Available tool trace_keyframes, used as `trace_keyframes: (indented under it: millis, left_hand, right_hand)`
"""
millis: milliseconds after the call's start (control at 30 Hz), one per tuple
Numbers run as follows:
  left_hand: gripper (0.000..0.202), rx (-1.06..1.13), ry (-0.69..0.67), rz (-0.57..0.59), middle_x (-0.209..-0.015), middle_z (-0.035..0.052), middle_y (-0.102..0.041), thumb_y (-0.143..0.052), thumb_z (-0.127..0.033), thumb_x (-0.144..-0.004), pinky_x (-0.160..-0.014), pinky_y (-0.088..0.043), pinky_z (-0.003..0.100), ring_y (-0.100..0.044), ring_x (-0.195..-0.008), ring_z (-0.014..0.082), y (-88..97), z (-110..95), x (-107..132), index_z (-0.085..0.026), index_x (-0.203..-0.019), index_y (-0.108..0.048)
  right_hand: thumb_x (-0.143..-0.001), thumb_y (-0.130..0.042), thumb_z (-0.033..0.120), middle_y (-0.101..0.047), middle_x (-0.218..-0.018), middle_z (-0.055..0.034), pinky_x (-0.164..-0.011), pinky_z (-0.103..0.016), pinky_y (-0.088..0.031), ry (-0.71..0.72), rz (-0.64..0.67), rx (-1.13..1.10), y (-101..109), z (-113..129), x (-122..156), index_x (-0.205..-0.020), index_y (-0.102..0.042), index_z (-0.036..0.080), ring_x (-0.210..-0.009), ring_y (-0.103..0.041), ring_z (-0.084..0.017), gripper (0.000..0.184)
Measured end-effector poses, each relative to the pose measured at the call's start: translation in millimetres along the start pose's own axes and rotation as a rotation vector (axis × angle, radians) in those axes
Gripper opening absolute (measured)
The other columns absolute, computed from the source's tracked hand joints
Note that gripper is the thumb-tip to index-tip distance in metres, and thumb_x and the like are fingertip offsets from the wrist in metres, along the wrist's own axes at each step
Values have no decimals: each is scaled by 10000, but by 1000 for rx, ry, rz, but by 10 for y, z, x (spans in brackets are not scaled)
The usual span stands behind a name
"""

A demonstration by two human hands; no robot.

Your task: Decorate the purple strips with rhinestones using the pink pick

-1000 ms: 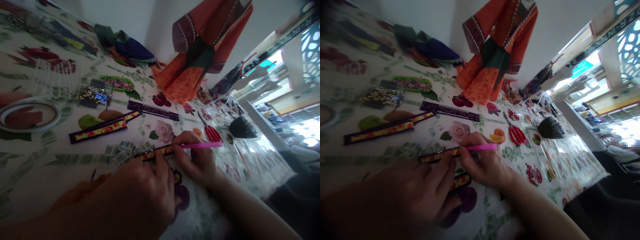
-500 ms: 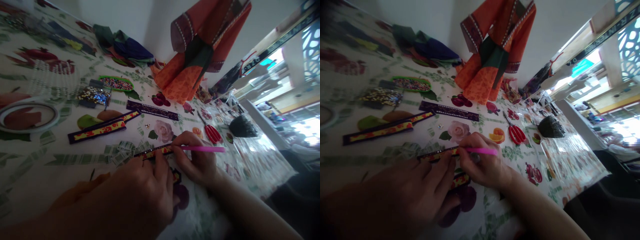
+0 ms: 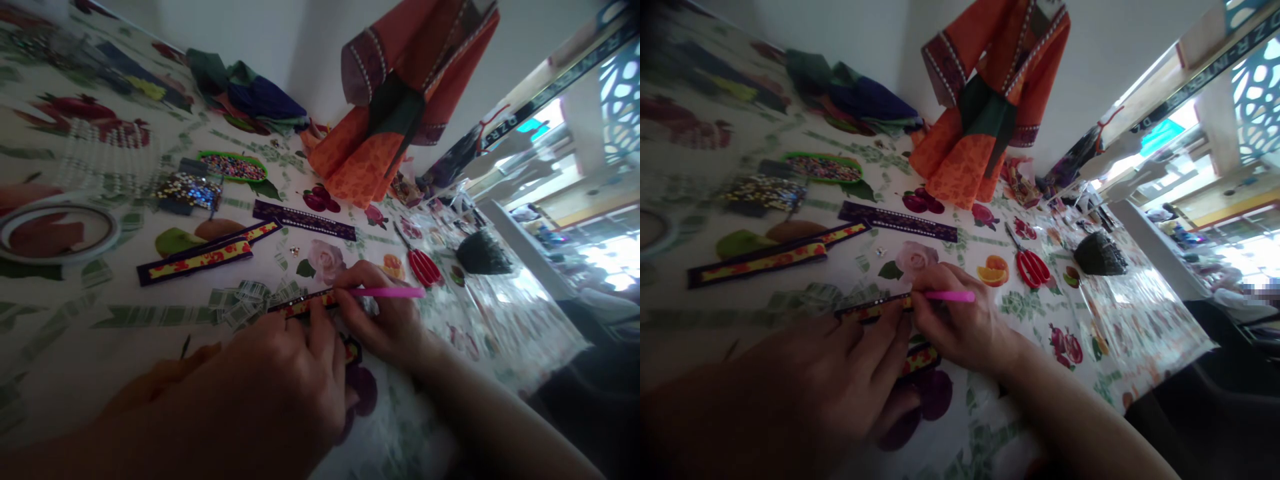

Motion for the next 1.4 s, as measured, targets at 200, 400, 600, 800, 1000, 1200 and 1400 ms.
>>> trace_keyframes:
  millis: [200,400,600,800,1000,1200,1400]
  left_hand:
    - [429,-140,-51,-53,-961,217,-804,-423,-284,-1045,-560,-437,389,-664,-649,262,44,-24,14,-59,-1118,-780]
    - [414,-179,-56,-72,-1003,252,-800,-603,-446,-947,-503,-379,388,-622,-582,263,44,-46,8,-103,-985,-834]
    - [403,-212,-42,-31,-993,160,-799,-681,-566,-916,-517,-407,393,-644,-649,268,12,-51,-30,-199,-864,-838]
    - [341,-228,-34,-81,-939,188,-799,-801,-509,-780,-484,-380,381,-623,-590,263,-6,-66,-20,-183,-876,-835]
    - [377,-201,-11,-61,-1027,176,-781,-781,-515,-815,-505,-375,380,-607,-633,245,-45,-45,-32,-165,-949,-820]
    - [496,-194,-3,-69,-936,144,-750,-734,-655,-828,-485,-275,371,-483,-622,205,-54,-15,-49,-168,-866,-818]
    - [341,-163,-35,-57,-904,139,-769,-724,-506,-879,-494,-292,376,-540,-630,240,-28,-4,-40,-191,-779,-802]
  right_hand:
    - [-980,-612,112,-681,-921,-20,-758,-266,-570,-71,-73,-35,65,-29,7,-1029,-631,199,-836,-668,-143,102]
    - [-998,-630,150,-694,-949,4,-769,-287,-555,-169,-188,-98,149,-137,30,-1041,-667,245,-847,-666,-150,111]
    - [-1024,-628,189,-683,-911,6,-779,-317,-542,-224,-180,-121,219,-115,-8,-1042,-691,259,-819,-664,-154,96]
    - [-1049,-608,245,-680,-936,-2,-764,-285,-539,-265,-102,-218,392,4,-164,-1117,-702,265,-858,-658,-147,118]
    - [-1027,-593,213,-663,-909,6,-685,-259,-507,-196,-6,-210,155,-34,-483,-1019,-664,222,-778,-625,-115,72]
    - [-1047,-571,288,-640,-804,12,-584,-249,-484,-289,33,-286,-174,-218,-508,-969,-610,217,-668,-605,-111,113]
    - [-1058,-571,329,-667,-827,-10,-528,-239,-472,-347,25,-323,-205,-281,-435,-985,-606,219,-672,-619,-124,136]
Point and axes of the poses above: each hand's wrist, its own x-axis away from the middle knuckle, its own y-axis out of the back of the hand, z = x × y, the point moved 4 cm from there along -x, towards the middle knuckle
